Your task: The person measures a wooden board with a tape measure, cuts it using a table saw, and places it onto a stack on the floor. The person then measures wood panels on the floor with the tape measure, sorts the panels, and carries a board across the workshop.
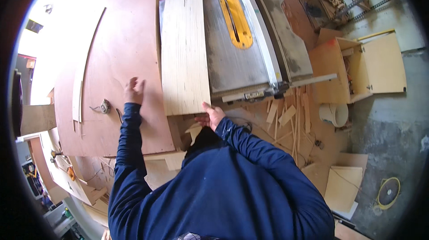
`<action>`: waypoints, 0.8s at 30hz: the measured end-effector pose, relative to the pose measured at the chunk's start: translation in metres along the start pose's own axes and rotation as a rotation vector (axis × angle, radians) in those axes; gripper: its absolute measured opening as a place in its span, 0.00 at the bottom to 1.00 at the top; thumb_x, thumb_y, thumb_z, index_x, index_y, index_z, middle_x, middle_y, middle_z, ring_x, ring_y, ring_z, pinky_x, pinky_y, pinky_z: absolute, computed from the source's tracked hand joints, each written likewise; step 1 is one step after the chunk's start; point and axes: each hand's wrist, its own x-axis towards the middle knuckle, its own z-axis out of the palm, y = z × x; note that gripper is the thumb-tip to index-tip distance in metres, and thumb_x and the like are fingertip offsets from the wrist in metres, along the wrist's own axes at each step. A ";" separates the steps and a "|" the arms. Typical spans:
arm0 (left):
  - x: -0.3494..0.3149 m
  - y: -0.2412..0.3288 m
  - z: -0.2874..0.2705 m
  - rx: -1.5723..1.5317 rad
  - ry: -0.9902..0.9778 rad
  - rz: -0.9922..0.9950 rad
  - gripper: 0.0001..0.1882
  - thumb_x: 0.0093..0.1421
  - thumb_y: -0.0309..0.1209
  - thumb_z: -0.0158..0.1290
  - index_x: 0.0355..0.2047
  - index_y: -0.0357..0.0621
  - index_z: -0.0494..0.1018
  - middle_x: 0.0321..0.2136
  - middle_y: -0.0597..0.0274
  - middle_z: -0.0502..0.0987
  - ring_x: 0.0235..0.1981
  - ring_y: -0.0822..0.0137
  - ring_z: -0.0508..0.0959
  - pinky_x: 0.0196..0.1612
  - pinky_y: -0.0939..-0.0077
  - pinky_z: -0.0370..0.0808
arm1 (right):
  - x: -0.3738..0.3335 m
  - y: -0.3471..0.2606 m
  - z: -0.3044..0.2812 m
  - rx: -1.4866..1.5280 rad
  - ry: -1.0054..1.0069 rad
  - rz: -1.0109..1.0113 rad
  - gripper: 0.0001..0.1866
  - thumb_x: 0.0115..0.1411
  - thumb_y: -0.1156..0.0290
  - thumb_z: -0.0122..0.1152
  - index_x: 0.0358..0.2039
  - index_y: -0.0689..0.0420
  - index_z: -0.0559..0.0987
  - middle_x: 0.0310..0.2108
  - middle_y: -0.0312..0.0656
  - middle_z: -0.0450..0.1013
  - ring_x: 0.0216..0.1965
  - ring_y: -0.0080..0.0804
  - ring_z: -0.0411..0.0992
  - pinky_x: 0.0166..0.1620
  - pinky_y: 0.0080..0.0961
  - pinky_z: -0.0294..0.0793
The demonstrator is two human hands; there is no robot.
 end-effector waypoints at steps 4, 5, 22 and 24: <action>-0.050 0.094 0.017 0.087 -0.196 0.103 0.35 0.48 0.43 0.61 0.51 0.36 0.63 0.43 0.44 0.70 0.50 0.47 0.65 0.54 0.57 0.61 | 0.000 0.010 -0.049 -0.281 -0.197 0.110 0.17 0.60 0.71 0.52 0.50 0.57 0.69 0.44 0.45 0.73 0.38 0.38 0.76 0.40 0.32 0.77; -0.059 0.099 0.021 0.090 -0.219 0.114 0.35 0.48 0.43 0.61 0.51 0.36 0.63 0.43 0.44 0.70 0.50 0.47 0.65 0.54 0.57 0.61 | 0.006 0.021 -0.066 -0.254 -0.108 0.124 0.19 0.58 0.76 0.50 0.51 0.56 0.69 0.44 0.45 0.73 0.38 0.37 0.75 0.41 0.31 0.75; -0.109 0.137 0.037 0.446 -0.373 0.249 0.57 0.40 0.41 0.65 0.65 0.48 0.41 0.62 0.32 0.39 0.63 0.34 0.41 0.63 0.50 0.46 | 0.142 0.067 -0.088 -1.179 0.144 -0.635 0.24 0.55 0.67 0.50 0.55 0.47 0.67 0.51 0.44 0.67 0.52 0.41 0.67 0.53 0.45 0.65; -0.116 0.110 0.030 0.493 -0.328 0.230 0.45 0.49 0.31 0.54 0.65 0.50 0.43 0.62 0.32 0.39 0.63 0.33 0.42 0.63 0.50 0.46 | 0.124 0.061 -0.042 -1.644 0.140 -0.535 0.26 0.56 0.54 0.44 0.55 0.44 0.68 0.56 0.42 0.64 0.58 0.44 0.60 0.60 0.49 0.51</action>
